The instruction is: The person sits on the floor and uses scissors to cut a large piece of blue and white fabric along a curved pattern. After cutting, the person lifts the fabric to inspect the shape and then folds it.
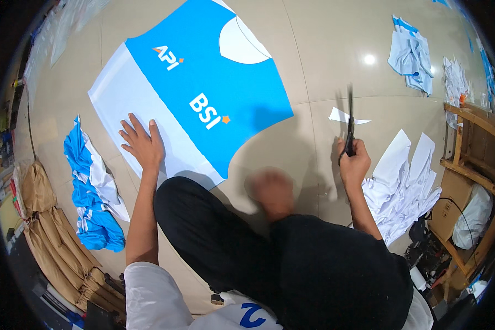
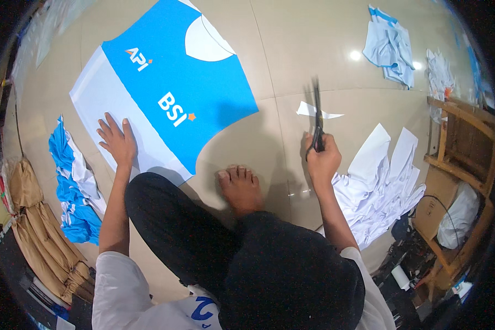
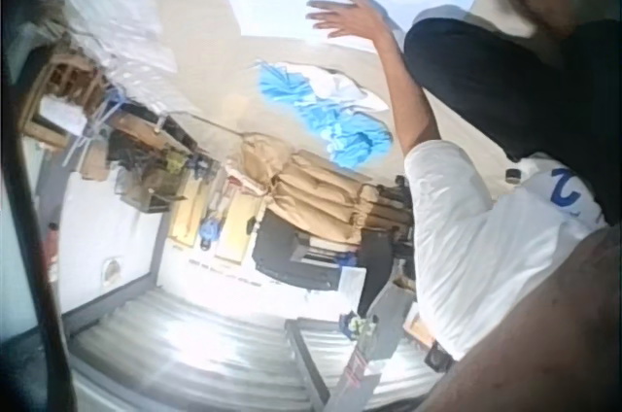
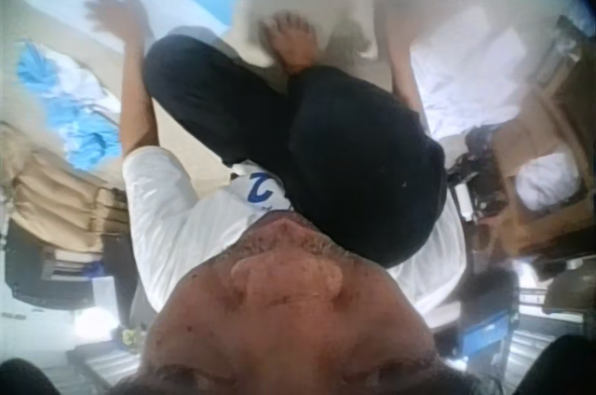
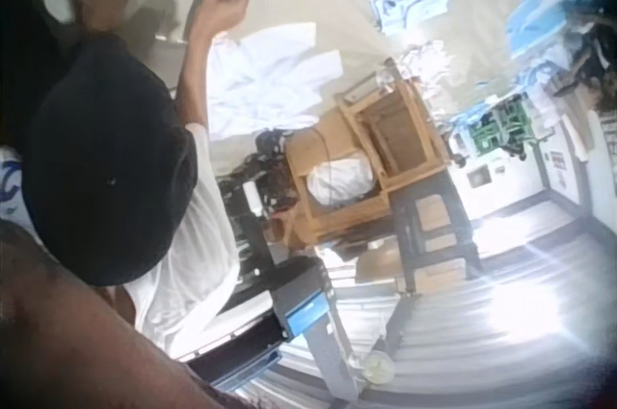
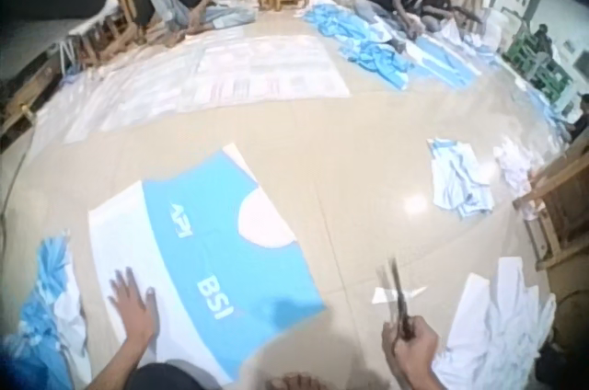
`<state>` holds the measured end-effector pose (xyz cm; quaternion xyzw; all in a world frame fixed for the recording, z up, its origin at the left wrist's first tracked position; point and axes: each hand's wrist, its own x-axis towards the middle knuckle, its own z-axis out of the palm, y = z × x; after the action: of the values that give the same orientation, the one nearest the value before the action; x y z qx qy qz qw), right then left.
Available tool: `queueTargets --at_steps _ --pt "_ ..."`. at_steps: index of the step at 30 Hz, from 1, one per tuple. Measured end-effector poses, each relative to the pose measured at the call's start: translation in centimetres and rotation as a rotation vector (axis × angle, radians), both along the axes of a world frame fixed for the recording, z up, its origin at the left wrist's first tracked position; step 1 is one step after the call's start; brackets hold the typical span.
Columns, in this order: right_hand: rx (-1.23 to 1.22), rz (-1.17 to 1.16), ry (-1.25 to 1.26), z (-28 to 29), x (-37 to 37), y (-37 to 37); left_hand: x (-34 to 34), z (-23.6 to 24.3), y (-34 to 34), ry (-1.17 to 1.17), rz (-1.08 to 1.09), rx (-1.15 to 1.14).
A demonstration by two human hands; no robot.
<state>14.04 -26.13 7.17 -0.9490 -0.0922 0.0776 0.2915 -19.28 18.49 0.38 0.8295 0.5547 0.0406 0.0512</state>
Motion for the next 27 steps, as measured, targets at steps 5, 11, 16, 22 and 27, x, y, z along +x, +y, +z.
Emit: queueTargets --at_steps 5,11,16,22,27 --pt "-0.1 0.144 -0.08 -0.1 2.0 3.1 -0.1 -0.4 3.0 -0.006 -0.099 0.029" --pt "-0.226 0.039 -0.061 -0.8 2.8 -1.1 -3.2 0.7 11.1 0.021 -0.416 0.052" --pt "-0.13 -0.05 0.007 -0.6 1.7 -4.1 -1.4 1.7 11.8 -0.027 -0.472 0.076" --pt "0.141 -0.052 0.187 -1.7 -0.8 -3.8 12.9 3.2 -0.4 -0.193 -0.735 -0.053" --pt "0.352 -0.015 0.598 1.5 -2.6 4.5 21.2 2.8 -6.8 -0.234 -0.691 -0.102"
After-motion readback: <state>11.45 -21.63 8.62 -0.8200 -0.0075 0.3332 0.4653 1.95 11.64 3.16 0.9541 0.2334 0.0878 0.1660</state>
